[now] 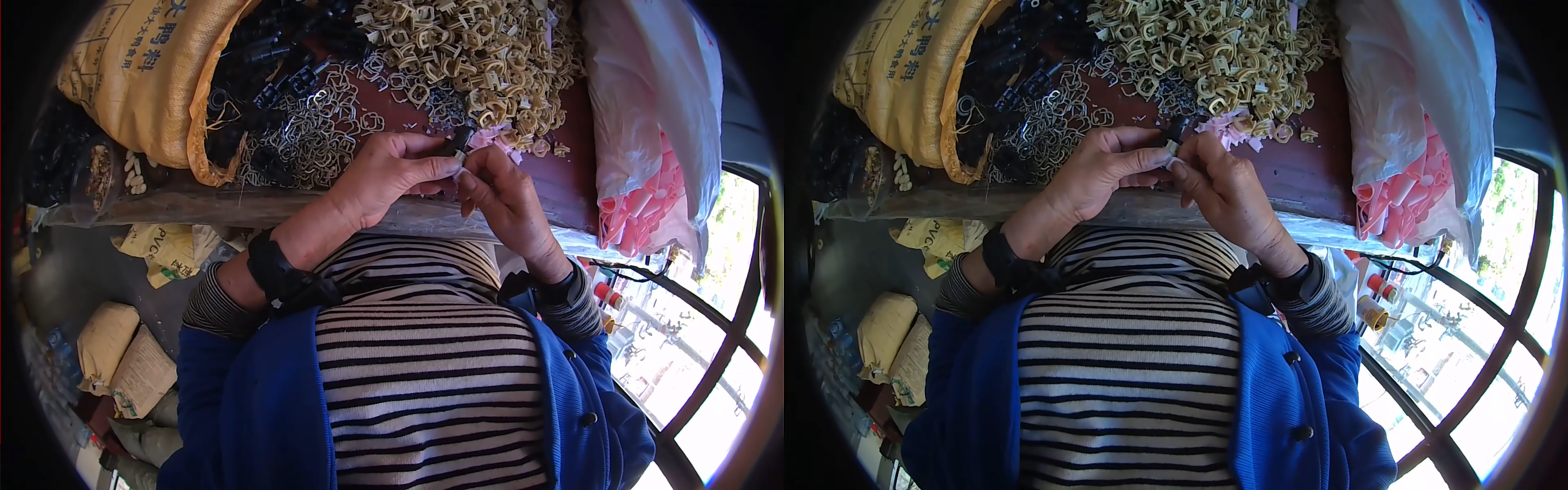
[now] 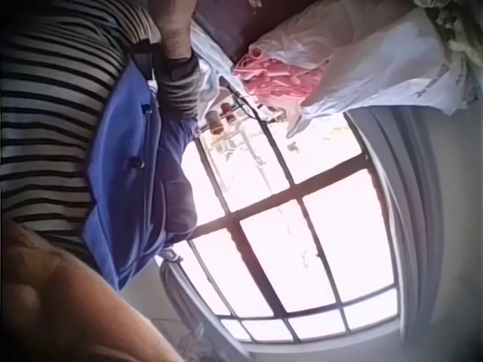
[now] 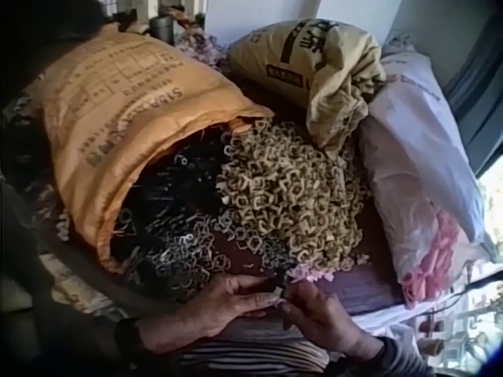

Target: The person assembles components by hand, fitting a small white piece into a black plastic part and then sliding a pink plastic sleeve over the assembly. This process is repeated multiple times to create completed units.

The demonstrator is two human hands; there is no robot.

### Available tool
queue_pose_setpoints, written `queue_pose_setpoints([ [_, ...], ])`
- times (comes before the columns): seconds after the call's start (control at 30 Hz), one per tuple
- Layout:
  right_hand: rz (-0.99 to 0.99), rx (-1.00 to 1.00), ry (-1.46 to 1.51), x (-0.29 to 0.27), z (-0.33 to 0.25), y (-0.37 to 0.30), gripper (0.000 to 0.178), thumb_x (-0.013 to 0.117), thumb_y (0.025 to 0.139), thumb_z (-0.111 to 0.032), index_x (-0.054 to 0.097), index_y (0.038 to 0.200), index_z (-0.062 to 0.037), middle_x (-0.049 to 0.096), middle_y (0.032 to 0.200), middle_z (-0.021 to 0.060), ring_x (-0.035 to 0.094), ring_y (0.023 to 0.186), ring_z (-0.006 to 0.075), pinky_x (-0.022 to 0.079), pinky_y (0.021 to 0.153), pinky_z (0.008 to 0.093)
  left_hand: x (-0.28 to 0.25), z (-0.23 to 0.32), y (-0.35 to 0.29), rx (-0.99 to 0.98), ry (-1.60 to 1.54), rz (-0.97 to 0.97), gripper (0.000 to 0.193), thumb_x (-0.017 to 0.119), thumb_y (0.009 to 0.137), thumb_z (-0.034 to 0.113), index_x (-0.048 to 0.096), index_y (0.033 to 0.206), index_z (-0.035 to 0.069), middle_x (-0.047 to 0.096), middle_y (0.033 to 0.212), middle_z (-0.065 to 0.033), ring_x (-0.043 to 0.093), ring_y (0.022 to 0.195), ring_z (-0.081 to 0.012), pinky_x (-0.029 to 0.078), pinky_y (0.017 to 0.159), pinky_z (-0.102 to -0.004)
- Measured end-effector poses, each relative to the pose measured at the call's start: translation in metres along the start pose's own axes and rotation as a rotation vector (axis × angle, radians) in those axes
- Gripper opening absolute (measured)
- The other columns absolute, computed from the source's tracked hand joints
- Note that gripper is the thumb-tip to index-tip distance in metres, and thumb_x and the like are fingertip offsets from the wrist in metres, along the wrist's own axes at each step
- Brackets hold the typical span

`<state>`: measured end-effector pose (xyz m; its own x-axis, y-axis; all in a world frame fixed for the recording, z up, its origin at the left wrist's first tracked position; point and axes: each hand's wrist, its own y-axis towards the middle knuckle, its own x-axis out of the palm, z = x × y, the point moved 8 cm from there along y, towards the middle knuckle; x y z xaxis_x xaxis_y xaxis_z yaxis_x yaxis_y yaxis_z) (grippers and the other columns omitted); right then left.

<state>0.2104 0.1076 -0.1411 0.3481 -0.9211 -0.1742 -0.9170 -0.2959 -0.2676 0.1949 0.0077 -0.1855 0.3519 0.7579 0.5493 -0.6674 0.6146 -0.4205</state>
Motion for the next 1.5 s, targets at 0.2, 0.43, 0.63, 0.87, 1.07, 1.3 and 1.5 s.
queue_pose_setpoints([
  [0.2,0.171,-0.060,0.086,-0.013,-0.001,0.001,0.017,0.054,0.080,-0.007,0.046,0.093,0.0011,0.047,0.072,0.0008,0.048,0.063,0.0060,0.041,0.056,0.0176,0.009,-0.007,-0.002,-0.079,-0.093,-0.054,0.023,0.057,0.079,0.016,0.057,0.097,0.002,0.060,0.085,-0.0050,0.059,0.075,-0.0118,0.047,0.067,-0.0198],
  [0.43,0.283,-0.392,-0.339,-0.017,-0.025,-0.016,0.021,0.062,0.071,-0.002,0.054,0.090,0.0001,0.051,0.073,0.0050,0.051,0.063,0.0099,0.043,0.055,0.0212,0.019,-0.010,-0.001,-0.121,-0.155,-0.093,0.024,0.057,0.079,0.017,0.056,0.096,0.001,0.059,0.085,-0.0058,0.059,0.076,-0.0139,0.046,0.067,-0.0197],
  [0.63,0.413,-0.636,-0.559,-0.029,-0.039,-0.038,0.020,0.066,0.064,0.000,0.058,0.083,-0.0013,0.053,0.071,0.0072,0.054,0.060,0.0152,0.044,0.052,0.0223,0.027,-0.009,-0.002,-0.126,-0.039,-0.096,0.022,0.055,0.080,0.018,0.054,0.096,0.003,0.058,0.080,-0.0040,0.058,0.069,-0.0121,0.046,0.061,-0.0189],
  [0.87,1.311,-0.114,-0.989,-0.187,0.003,-0.154,0.011,0.059,0.073,-0.011,0.059,0.079,-0.0025,0.057,0.072,0.0075,0.055,0.061,0.0154,0.043,0.054,0.0258,0.016,0.000,0.003,-0.037,0.107,-0.062,0.023,0.053,0.080,0.020,0.054,0.094,0.002,0.058,0.078,-0.0053,0.057,0.065,-0.0099,0.046,0.056,-0.0178],
  [1.07,1.010,0.105,-1.260,-0.232,0.085,-0.190,0.027,0.056,0.073,-0.014,0.051,0.098,-0.0043,0.054,0.084,0.0136,0.053,0.077,0.0305,0.043,0.065,0.0389,0.026,-0.004,0.010,-0.065,0.080,-0.100,0.025,0.054,0.080,0.020,0.052,0.096,0.002,0.057,0.078,-0.0059,0.056,0.064,-0.0105,0.045,0.055,-0.0174],
  [1.3,1.026,0.105,-1.264,-0.207,0.055,-0.176,0.035,0.057,0.072,-0.013,0.048,0.104,-0.0037,0.053,0.091,0.0159,0.053,0.085,0.0323,0.043,0.069,0.0386,0.022,-0.005,0.005,-0.036,0.006,-0.075,0.032,0.056,0.079,0.019,0.045,0.104,0.003,0.057,0.080,-0.0076,0.057,0.066,-0.0124,0.046,0.056,-0.0185],
  [1.5,1.097,-0.002,-0.864,-0.197,0.002,-0.166,0.035,0.057,0.077,-0.012,0.047,0.108,-0.0005,0.053,0.098,0.0133,0.054,0.083,0.0205,0.045,0.067,0.0280,0.016,-0.002,0.002,-0.034,-0.016,-0.039,0.034,0.059,0.077,0.020,0.044,0.102,0.002,0.058,0.080,-0.0077,0.058,0.067,-0.0136,0.045,0.058,-0.0193],
])
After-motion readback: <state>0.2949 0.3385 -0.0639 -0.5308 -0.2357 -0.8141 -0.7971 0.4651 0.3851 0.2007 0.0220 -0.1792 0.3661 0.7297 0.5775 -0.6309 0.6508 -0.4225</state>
